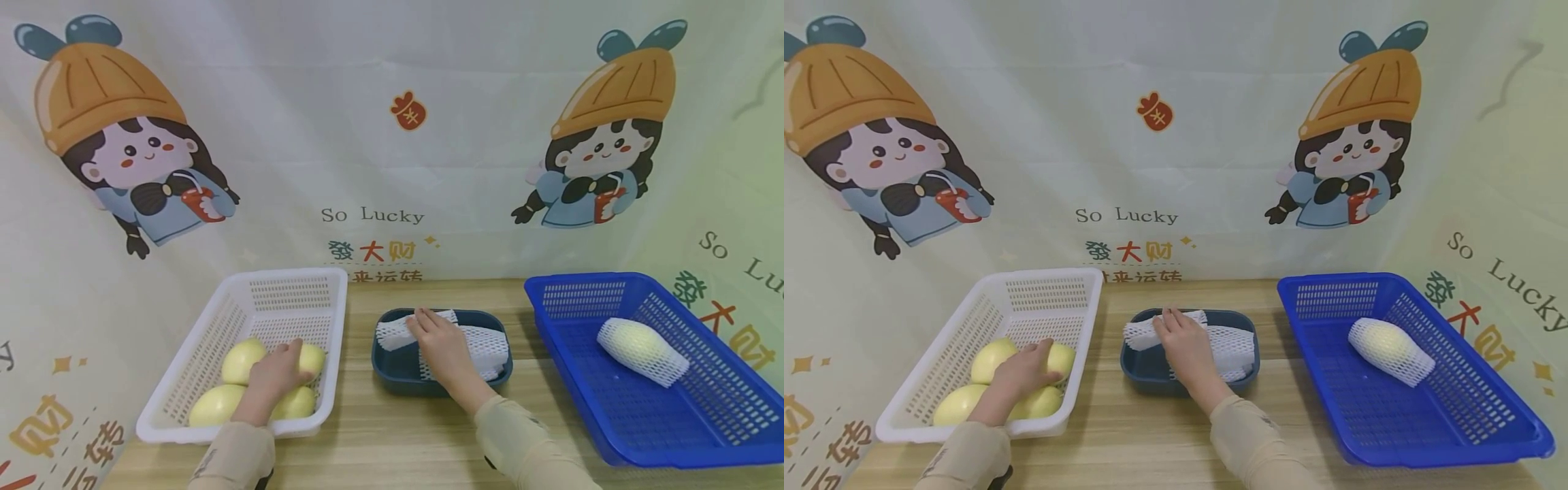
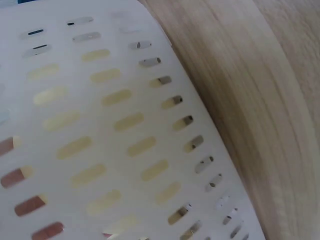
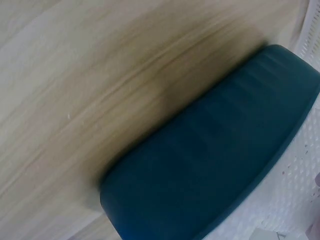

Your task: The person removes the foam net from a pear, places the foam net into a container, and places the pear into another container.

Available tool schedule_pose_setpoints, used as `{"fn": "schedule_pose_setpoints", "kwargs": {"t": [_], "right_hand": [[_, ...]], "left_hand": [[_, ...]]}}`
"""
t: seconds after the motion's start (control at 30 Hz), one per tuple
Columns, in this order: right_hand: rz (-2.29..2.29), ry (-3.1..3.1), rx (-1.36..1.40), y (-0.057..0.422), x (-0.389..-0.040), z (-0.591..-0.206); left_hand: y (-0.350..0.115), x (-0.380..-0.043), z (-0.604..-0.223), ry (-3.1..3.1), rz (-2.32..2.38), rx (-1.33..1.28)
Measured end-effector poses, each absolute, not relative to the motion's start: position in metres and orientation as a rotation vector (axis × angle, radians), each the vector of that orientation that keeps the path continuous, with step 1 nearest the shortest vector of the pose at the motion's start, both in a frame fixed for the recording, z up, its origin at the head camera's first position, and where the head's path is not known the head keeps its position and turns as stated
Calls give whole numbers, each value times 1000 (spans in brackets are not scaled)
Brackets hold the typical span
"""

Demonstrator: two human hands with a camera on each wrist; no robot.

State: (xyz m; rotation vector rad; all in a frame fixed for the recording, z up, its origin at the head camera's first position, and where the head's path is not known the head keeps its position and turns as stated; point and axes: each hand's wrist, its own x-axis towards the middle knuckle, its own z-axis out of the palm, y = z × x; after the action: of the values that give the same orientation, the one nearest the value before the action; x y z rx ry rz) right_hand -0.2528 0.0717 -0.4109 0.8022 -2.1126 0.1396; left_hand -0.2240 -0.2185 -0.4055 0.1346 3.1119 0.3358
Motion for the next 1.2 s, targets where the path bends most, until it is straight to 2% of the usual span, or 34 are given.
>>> {"fn": "schedule_pose_setpoints", "kwargs": {"t": [0.43,0.77,1.2], "right_hand": [[145,-2450,775,63,-249,-437],[389,-2804,746,70,-246,-433],[430,-2897,737,71,-239,-437]], "left_hand": [[-217,-223,-407,3091,332,105],[-218,-224,-406,3093,322,92],[-218,-223,-405,3075,349,64]]}}
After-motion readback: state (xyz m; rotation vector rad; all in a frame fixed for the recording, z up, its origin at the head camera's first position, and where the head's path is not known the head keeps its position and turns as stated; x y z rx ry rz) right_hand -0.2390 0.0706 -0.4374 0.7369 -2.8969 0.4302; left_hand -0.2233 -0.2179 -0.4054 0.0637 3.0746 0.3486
